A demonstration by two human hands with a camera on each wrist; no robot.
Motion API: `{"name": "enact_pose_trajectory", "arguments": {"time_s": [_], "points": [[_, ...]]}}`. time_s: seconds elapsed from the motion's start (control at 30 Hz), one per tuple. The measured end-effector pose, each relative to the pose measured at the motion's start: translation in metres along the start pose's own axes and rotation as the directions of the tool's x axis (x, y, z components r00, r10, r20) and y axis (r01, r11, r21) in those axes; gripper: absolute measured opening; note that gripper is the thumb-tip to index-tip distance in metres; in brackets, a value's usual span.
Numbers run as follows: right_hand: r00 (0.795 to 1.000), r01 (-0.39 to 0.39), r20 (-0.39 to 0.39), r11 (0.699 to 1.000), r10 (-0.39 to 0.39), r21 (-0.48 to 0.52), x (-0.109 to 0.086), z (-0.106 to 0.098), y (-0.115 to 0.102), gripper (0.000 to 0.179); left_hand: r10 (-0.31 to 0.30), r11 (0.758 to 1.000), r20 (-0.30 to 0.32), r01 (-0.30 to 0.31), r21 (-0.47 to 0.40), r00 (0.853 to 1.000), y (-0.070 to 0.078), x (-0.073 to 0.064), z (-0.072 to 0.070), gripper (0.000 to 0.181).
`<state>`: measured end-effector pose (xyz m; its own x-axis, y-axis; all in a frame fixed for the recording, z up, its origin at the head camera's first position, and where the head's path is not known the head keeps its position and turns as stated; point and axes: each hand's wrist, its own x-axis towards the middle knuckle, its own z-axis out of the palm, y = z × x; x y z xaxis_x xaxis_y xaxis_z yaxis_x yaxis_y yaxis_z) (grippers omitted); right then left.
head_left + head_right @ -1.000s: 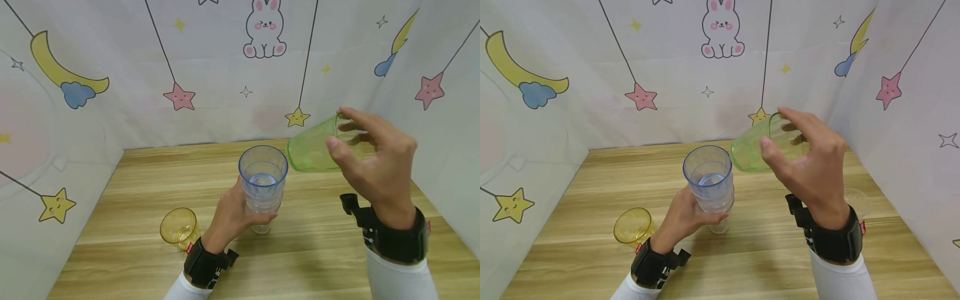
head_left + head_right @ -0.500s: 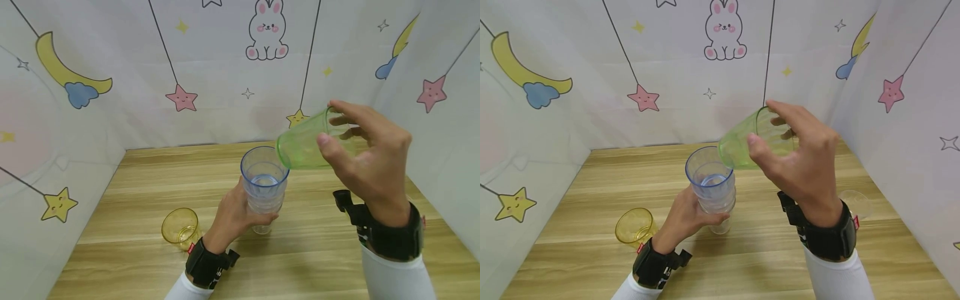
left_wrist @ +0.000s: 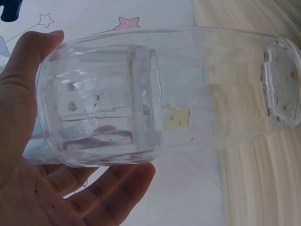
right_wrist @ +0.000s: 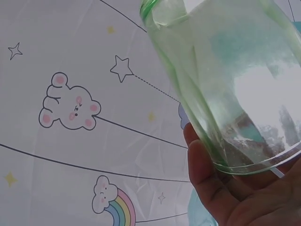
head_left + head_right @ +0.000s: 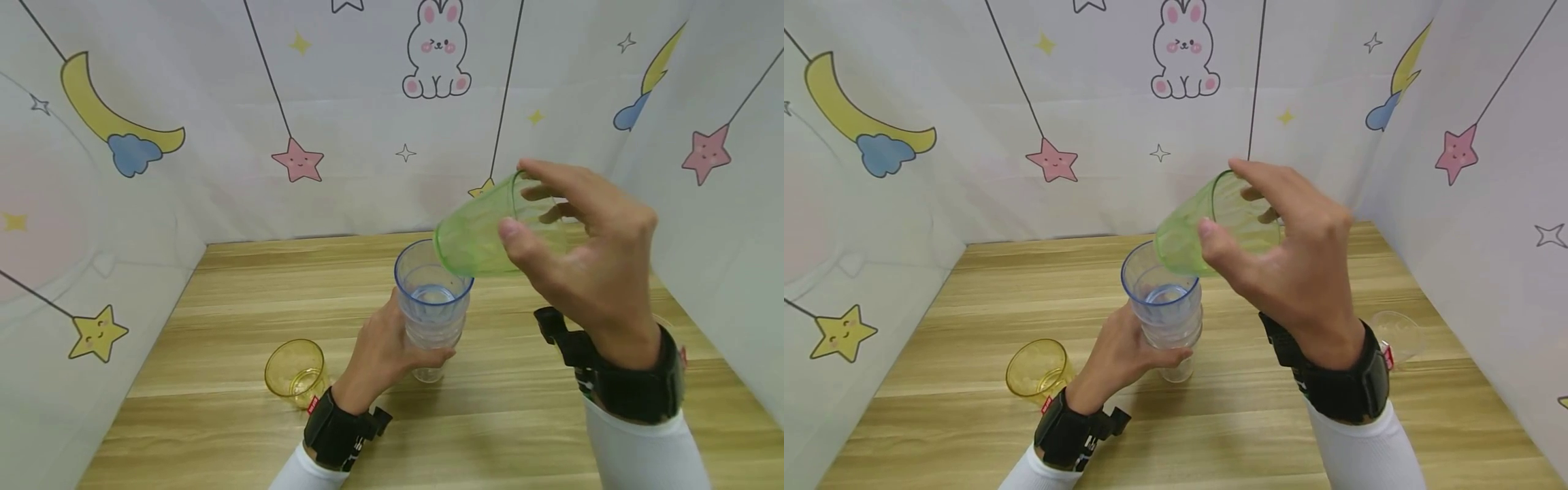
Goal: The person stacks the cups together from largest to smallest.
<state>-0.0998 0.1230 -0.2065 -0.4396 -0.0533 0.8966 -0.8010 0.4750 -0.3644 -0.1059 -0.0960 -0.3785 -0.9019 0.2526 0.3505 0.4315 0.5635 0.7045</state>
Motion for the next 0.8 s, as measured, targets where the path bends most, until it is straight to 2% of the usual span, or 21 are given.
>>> {"name": "enact_pose_trajectory", "arguments": {"time_s": [0.37, 0.57, 0.8], "points": [[0.995, 0.055, 0.085, 0.998, -0.056, 0.009, 0.000, 0.012, -0.004, 0.048, 0.002, 1.000, 0.005, -0.002, 0.002, 1.000, -0.001, 0.000, 0.000, 0.100], [0.971, 0.075, 0.228, 0.997, -0.067, -0.026, -0.002, 0.016, -0.002, 0.050, -0.008, 1.000, -0.001, 0.008, 0.025, 1.000, -0.002, 0.000, 0.001, 0.095], [0.954, 0.076, 0.290, 0.997, -0.074, 0.004, -0.005, 0.027, -0.004, 0.047, -0.013, 1.000, -0.011, 0.013, 0.021, 1.000, -0.002, -0.001, 0.001, 0.093]]}}
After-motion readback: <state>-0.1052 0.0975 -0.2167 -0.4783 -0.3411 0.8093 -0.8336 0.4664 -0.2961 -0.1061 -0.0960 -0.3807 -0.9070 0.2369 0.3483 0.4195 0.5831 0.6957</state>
